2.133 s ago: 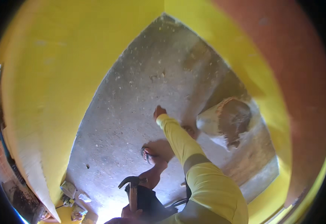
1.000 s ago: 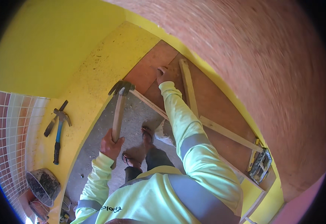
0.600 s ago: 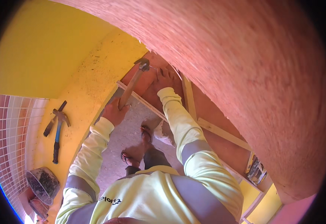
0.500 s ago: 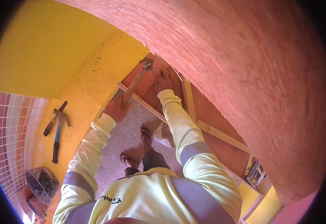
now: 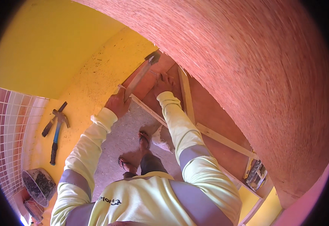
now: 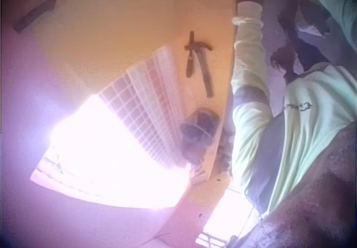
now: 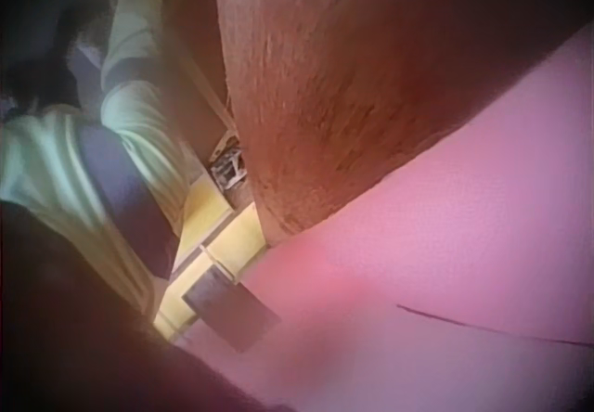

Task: The person constructs a wooden shelving unit by positioning various plywood pieces against a wall and hammering nails to secure them. They use a spirit level to check alignment and handle different wooden slats and supports throughout the process.

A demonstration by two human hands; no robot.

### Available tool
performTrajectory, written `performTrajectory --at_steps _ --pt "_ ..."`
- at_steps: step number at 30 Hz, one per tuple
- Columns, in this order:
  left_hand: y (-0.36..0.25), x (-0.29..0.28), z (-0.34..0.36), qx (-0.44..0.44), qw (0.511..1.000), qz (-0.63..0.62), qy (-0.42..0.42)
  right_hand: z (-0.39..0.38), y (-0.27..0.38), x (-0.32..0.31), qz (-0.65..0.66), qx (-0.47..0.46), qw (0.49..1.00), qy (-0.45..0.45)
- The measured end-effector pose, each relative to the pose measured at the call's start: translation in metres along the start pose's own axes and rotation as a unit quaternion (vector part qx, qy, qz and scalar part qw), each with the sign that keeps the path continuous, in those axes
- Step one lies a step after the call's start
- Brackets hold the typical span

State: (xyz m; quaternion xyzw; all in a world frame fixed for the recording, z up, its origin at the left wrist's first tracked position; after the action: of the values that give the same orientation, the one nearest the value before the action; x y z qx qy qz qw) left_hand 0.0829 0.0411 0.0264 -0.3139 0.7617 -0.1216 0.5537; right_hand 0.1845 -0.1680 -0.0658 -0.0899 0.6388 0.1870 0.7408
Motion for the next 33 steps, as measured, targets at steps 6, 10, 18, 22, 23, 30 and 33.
performTrajectory --at_steps 6,10,18,22,23,30,33 --pt "0.0 -0.006 0.016 -0.044 0.997 0.031 0.055 0.005 0.002 -0.007 0.023 0.006 0.999 0.042" --pt "0.007 0.002 0.004 -0.002 1.0 0.017 0.01 0.003 0.002 -0.004 -0.023 0.012 0.999 0.047" --pt "-0.016 0.0 -0.006 -0.002 0.999 0.034 0.037 0.004 -0.002 -0.011 0.026 0.008 0.997 0.069" --pt "-0.01 0.004 -0.004 0.008 0.999 0.027 0.015 0.006 0.001 -0.017 0.03 0.011 0.996 0.079" --pt "0.001 0.009 0.005 -0.005 0.998 0.052 0.026 0.006 0.004 -0.018 0.031 0.009 0.996 0.08" --pt "-0.005 0.002 0.001 -0.01 0.998 0.053 0.031 0.009 0.0 -0.023 0.008 0.012 0.993 0.114" --pt "0.004 0.01 0.009 -0.035 0.996 0.067 0.037 0.007 -0.002 -0.018 -0.002 -0.012 0.998 0.062"
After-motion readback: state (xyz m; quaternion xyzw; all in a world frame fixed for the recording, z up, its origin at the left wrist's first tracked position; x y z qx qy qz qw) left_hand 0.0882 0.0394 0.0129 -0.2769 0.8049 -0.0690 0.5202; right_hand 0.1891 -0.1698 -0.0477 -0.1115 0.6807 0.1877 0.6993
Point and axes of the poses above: each hand's wrist, its own z-axis towards the middle knuckle, its own x-axis out of the palm, y = z × x, the point moved 1 cm from there along z, towards the middle knuckle, and after that the axes turned 15 degrees about -x, right-handed, at the moved point
